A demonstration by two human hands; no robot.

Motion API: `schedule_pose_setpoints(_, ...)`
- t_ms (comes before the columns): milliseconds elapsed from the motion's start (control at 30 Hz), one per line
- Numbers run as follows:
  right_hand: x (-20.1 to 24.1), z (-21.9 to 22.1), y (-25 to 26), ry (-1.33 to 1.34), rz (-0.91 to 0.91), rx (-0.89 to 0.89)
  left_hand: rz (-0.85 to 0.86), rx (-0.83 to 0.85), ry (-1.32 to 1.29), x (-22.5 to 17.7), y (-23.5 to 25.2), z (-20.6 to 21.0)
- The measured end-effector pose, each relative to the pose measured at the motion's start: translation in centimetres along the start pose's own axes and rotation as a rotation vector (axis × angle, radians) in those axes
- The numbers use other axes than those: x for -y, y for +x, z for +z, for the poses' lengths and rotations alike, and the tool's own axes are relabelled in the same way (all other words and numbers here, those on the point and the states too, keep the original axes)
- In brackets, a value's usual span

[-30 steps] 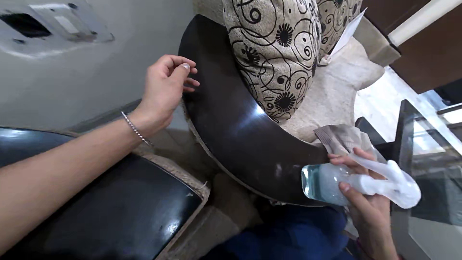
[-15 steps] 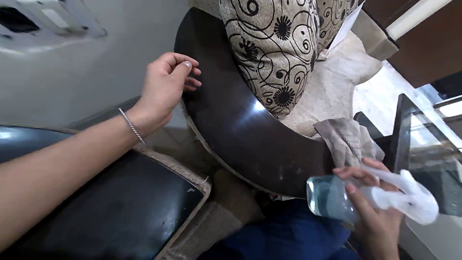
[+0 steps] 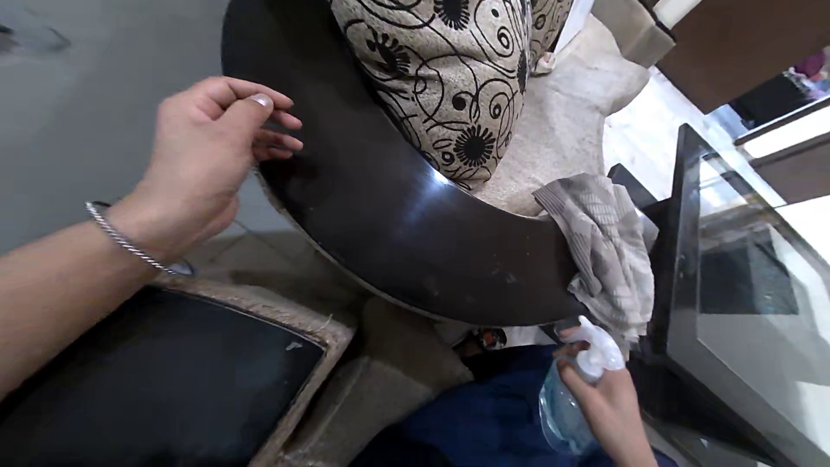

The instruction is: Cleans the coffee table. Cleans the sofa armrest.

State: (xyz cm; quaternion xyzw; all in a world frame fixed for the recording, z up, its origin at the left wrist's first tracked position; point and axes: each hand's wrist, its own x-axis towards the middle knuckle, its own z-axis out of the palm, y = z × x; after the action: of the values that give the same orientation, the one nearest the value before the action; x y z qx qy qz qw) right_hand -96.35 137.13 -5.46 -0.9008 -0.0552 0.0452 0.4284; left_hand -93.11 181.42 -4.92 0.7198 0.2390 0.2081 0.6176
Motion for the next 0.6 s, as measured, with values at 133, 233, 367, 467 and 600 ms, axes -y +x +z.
schedule_pose_setpoints(133,-0.1,1.2,0.6,-0.057,0.021,-0.031,0.023,-0.009,0.000,-0.2,0.0,0.0)
schedule_pose_setpoints(233,0.2,1.7,1.0,0.036,0.025,-0.025,0.016,-0.001,0.000,-0.1,0.1,0.0)
schedule_pose_setpoints(367,0.4,1.9,1.0,0.148,0.040,-0.013,0.000,-0.004,0.008,-0.1,0.0,0.1)
schedule_pose_setpoints(467,0.4,2.1,0.9,0.156,0.050,-0.049,0.002,-0.009,0.015,0.0,0.0,0.0)
schedule_pose_setpoints(600,0.6,2.3,1.1,0.216,0.099,-0.058,0.016,0.001,-0.001,0.2,0.1,-0.1)
